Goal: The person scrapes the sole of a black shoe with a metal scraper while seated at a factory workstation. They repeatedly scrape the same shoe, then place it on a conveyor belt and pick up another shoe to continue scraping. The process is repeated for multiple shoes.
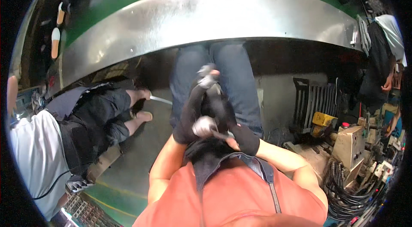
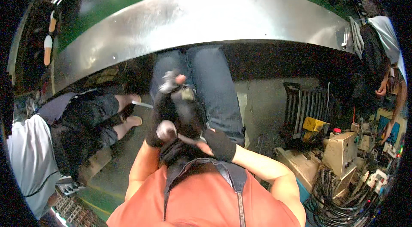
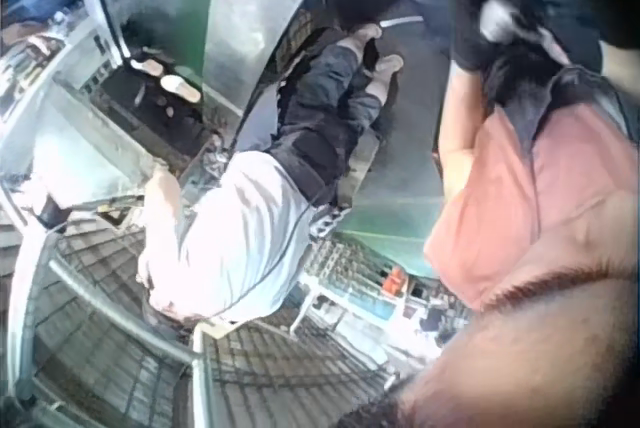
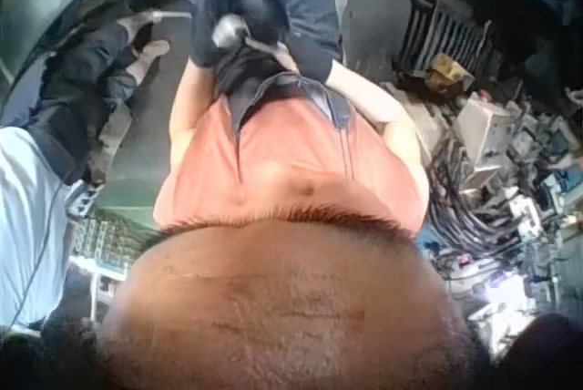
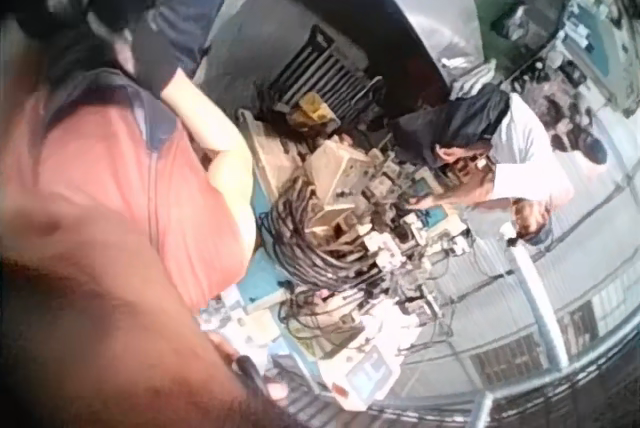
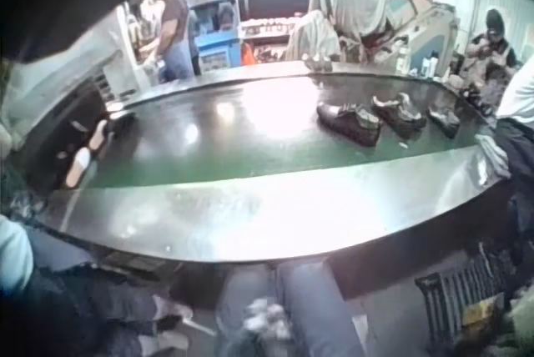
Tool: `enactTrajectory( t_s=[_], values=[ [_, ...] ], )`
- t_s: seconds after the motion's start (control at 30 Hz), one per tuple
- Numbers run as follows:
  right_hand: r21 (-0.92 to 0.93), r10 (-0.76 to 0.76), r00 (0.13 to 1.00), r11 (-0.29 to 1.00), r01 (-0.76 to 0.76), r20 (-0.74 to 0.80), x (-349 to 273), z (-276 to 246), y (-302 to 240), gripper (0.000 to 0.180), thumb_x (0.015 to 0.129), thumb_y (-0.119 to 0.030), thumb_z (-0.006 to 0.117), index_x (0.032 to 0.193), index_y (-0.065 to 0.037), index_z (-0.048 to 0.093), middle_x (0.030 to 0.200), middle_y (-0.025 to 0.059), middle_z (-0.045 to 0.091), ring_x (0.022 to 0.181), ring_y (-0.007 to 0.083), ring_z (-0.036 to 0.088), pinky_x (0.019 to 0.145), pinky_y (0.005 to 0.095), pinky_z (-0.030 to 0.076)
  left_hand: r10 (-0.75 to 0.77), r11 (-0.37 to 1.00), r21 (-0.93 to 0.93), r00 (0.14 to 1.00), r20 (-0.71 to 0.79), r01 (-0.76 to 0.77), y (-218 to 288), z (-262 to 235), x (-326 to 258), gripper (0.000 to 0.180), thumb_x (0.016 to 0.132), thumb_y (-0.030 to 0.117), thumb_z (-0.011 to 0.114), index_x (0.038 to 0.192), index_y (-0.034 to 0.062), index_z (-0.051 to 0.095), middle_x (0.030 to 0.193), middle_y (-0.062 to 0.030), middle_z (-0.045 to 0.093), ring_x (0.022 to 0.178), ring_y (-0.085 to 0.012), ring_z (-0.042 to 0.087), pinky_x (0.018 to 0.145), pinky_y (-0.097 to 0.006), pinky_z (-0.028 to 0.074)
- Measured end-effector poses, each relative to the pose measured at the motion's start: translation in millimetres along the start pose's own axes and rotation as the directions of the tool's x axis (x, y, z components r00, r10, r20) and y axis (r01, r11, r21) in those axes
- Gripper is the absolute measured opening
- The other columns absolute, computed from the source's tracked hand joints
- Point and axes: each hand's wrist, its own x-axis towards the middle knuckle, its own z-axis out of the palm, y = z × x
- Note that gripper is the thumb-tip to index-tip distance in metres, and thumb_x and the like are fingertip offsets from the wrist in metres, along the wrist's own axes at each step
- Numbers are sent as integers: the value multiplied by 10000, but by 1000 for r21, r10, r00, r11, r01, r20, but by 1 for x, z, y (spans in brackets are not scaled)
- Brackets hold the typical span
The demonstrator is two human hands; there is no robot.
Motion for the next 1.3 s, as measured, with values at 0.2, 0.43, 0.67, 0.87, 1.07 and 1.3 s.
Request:
enactTrajectory(
  t_s=[0.2,0.43,0.67,0.87,1.07,1.3],
  values=[
    [-18,-121,923,991,136,366,-44,-10,16,380,830,-223,561,1174,-63,585,1100,155,599,999,326,588,854,418,482,-300,954,-27,952,-58,299,24,23,-75,1213,578,594,825,1463,6,241,1510,-257,224,1426,-394,177,1145,-508,133],
    [-124,-66,946,986,111,317,0,-36,-5,239,853,-222,621,1034,-66,616,942,130,606,825,326,602,740,418,491,-334,703,-676,942,-42,219,-74,13,-79,850,836,386,668,1475,39,228,1456,-146,350,1305,-276,388,1077,-429,333],
    [349,594,743,656,-669,308,95,-94,-82,395,1018,-411,392,949,-58,556,664,12,516,574,97,496,552,255,419,-609,757,154,770,-188,636,-29,-23,0,442,972,318,498,1292,14,499,1161,-247,597,1088,-326,598,904,-369,454],
    [449,670,603,420,-789,433,101,-81,27,530,990,-535,373,1157,-73,573,788,57,623,679,143,606,627,278,495,-425,854,137,824,-373,502,-44,21,-11,416,956,238,520,1292,-5,491,1213,-154,609,1101,-271,608,933,-378,481],
    [-217,488,692,869,-445,532,133,-136,3,457,958,-438,523,871,-8,652,710,80,629,672,122,568,616,342,452,-327,835,302,857,-398,460,-57,51,-63,796,801,186,743,1403,-98,306,1379,-266,451,1251,-321,496,1052,-388,397],
    [-665,336,876,747,-24,346,105,-103,20,402,924,-400,529,806,-35,650,666,197,617,597,380,616,554,449,489,-92,671,679,942,-323,298,-82,47,-69,674,887,347,655,1339,-80,393,1199,-188,576,1067,-297,600,887,-355,496]
  ],
)
